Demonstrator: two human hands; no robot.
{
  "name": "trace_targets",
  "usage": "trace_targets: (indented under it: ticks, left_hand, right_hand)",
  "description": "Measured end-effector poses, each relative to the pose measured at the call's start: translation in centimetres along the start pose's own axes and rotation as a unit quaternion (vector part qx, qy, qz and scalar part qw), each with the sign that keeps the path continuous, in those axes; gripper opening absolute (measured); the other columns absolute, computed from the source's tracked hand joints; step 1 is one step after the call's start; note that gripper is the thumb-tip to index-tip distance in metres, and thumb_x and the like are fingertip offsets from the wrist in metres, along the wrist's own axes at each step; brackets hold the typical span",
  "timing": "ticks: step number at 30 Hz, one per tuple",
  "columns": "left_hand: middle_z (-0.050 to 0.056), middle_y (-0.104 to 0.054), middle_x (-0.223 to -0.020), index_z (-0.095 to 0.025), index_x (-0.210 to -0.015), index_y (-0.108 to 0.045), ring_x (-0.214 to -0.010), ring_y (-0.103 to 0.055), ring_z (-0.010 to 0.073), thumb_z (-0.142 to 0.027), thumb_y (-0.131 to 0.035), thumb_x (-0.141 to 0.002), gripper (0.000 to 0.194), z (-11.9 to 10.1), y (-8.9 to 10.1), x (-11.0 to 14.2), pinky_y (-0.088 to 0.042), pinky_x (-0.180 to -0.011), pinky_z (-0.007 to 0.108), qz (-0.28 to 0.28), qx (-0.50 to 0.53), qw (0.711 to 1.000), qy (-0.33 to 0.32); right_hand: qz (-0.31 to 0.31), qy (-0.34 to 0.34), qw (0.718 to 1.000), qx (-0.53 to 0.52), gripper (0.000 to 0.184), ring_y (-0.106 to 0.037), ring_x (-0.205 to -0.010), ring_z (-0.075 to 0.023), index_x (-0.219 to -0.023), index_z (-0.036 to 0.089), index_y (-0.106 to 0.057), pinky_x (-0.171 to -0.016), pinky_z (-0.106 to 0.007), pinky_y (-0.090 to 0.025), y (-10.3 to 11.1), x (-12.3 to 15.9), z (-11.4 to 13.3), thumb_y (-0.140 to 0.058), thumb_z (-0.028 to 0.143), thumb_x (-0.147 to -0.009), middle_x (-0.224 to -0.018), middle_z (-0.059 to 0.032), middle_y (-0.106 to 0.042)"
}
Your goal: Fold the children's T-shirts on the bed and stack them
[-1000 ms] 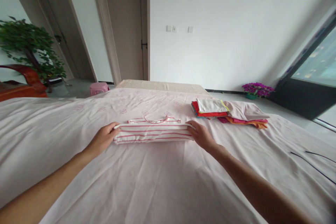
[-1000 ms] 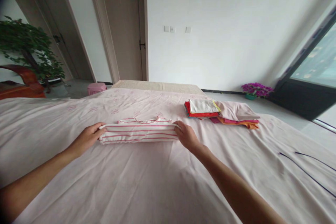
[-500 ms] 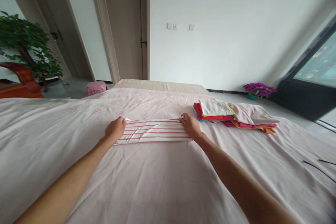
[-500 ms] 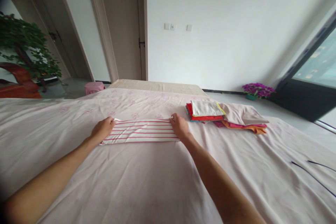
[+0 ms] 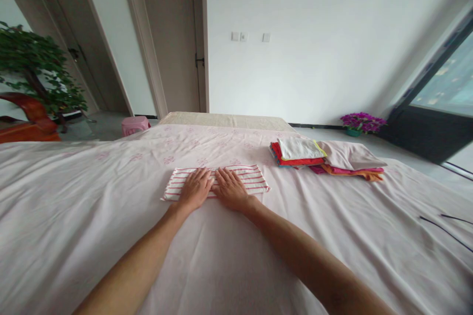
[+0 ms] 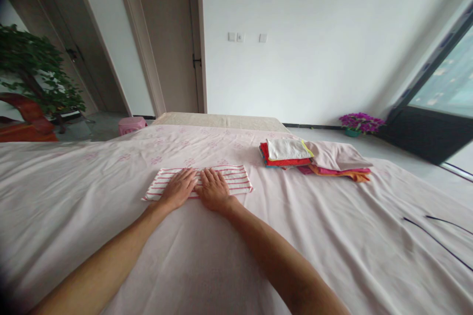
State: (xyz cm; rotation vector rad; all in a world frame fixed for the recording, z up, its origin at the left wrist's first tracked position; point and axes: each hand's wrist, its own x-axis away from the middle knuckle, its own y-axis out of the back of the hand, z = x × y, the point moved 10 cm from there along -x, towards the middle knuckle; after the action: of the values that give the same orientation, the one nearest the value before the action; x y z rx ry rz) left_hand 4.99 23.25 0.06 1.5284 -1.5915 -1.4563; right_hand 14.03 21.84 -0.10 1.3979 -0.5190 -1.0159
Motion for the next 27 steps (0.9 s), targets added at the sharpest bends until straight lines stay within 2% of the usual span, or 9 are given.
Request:
trace_targets:
  ticks: [3, 7, 11, 15, 17, 21, 23, 27]
  left_hand:
    - [0.011, -0.038, -0.157, -0.02, -0.145, -0.047, -0.146, -0.031, 0.0286, -0.042, -0.034, -0.099, 0.053, 2.2, -0.4, 0.7, -0.022, -0.119, 0.05, 0.047, -0.055, 0.997, -0.007]
    - [0.009, -0.036, -0.159, -0.026, -0.149, -0.042, -0.147, -0.029, 0.0275, -0.043, -0.032, -0.099, 0.053, 5.9, 0.9, 1.7, -0.018, -0.119, 0.05, 0.058, -0.11, 0.992, 0.029]
    - [0.011, -0.045, -0.153, -0.026, -0.146, -0.045, -0.141, -0.038, 0.0268, -0.039, -0.031, -0.099, 0.051, 9.5, 3.3, 2.7, -0.029, -0.112, 0.048, 0.019, -0.15, 0.983, 0.107]
    - [0.021, -0.062, -0.125, -0.012, -0.13, -0.058, -0.117, -0.056, 0.0329, -0.047, -0.03, -0.097, 0.056, 12.2, 6.4, 4.9, -0.041, -0.098, 0.046, -0.044, -0.193, 0.95, 0.243]
    - [0.023, -0.062, -0.117, -0.011, -0.121, -0.063, -0.11, -0.057, 0.0369, -0.055, -0.031, -0.094, 0.06, 12.0, 7.4, 5.8, -0.043, -0.092, 0.048, -0.056, -0.215, 0.935, 0.277]
    - [0.022, -0.062, -0.113, -0.011, -0.112, -0.066, -0.108, -0.057, 0.0367, -0.055, -0.036, -0.093, 0.057, 9.8, 7.7, 5.8, -0.044, -0.09, 0.046, -0.043, -0.23, 0.934, 0.27]
    - [0.022, -0.063, -0.113, -0.012, -0.109, -0.066, -0.107, -0.058, 0.0352, -0.054, -0.036, -0.093, 0.055, 9.2, 7.3, 5.5, -0.045, -0.089, 0.044, -0.018, -0.23, 0.936, 0.267]
    - [0.018, -0.066, -0.111, -0.017, -0.101, -0.066, -0.102, -0.064, 0.031, -0.052, -0.036, -0.093, 0.047, 9.2, 6.3, 5.0, -0.049, -0.082, 0.038, 0.029, -0.192, 0.948, 0.254]
  right_hand:
    - [-0.004, 0.012, 1.0, 0.027, 0.056, -0.028, -0.147, -0.0273, -0.152, 0.016, -0.038, -0.121, -0.047, -0.02, 0.1, 0.6, -2.6, -0.034, 0.044, -0.103, -0.157, -0.0124, -0.034]
    - [-0.004, -0.021, 0.998, 0.06, 0.055, -0.028, -0.147, -0.0254, -0.152, 0.02, -0.038, -0.121, -0.046, -0.018, 1.6, 2.1, -8.1, -0.036, 0.044, -0.102, -0.157, -0.0103, -0.035]
    - [0.019, -0.098, 0.992, 0.073, 0.055, -0.029, -0.147, -0.0267, -0.153, 0.021, -0.036, -0.12, -0.048, -0.019, 2.6, 4.0, -13.1, -0.034, 0.043, -0.102, -0.159, -0.0094, -0.033]
    - [0.01, -0.161, 0.985, 0.063, 0.057, -0.031, -0.145, -0.0276, -0.151, 0.018, -0.038, -0.118, -0.048, -0.023, 3.3, 5.0, -15.3, -0.032, 0.046, -0.103, -0.157, -0.0109, -0.037]
    - [-0.015, -0.188, 0.981, 0.057, 0.056, -0.039, -0.14, -0.0274, -0.149, 0.016, -0.041, -0.114, -0.045, -0.029, 4.0, 5.3, -15.7, -0.032, 0.046, -0.103, -0.15, -0.0134, -0.047]
    - [-0.073, -0.251, 0.962, 0.076, 0.053, -0.05, -0.123, -0.029, -0.145, 0.017, -0.045, -0.101, -0.043, -0.039, 5.8, 6.2, -16.4, -0.033, 0.046, -0.102, -0.133, -0.0158, -0.059]
    - [-0.086, -0.246, 0.961, 0.096, 0.048, -0.049, -0.119, -0.0291, -0.14, 0.022, -0.05, -0.099, -0.042, -0.039, 6.3, 6.4, -16.2, -0.037, 0.046, -0.101, -0.128, -0.0138, -0.06]
    - [-0.058, -0.219, 0.968, 0.104, 0.036, -0.049, -0.117, -0.0278, -0.124, 0.028, -0.062, -0.098, -0.042, -0.038, 5.5, 6.2, -16.3, -0.039, 0.043, -0.1, -0.124, -0.0097, -0.061]
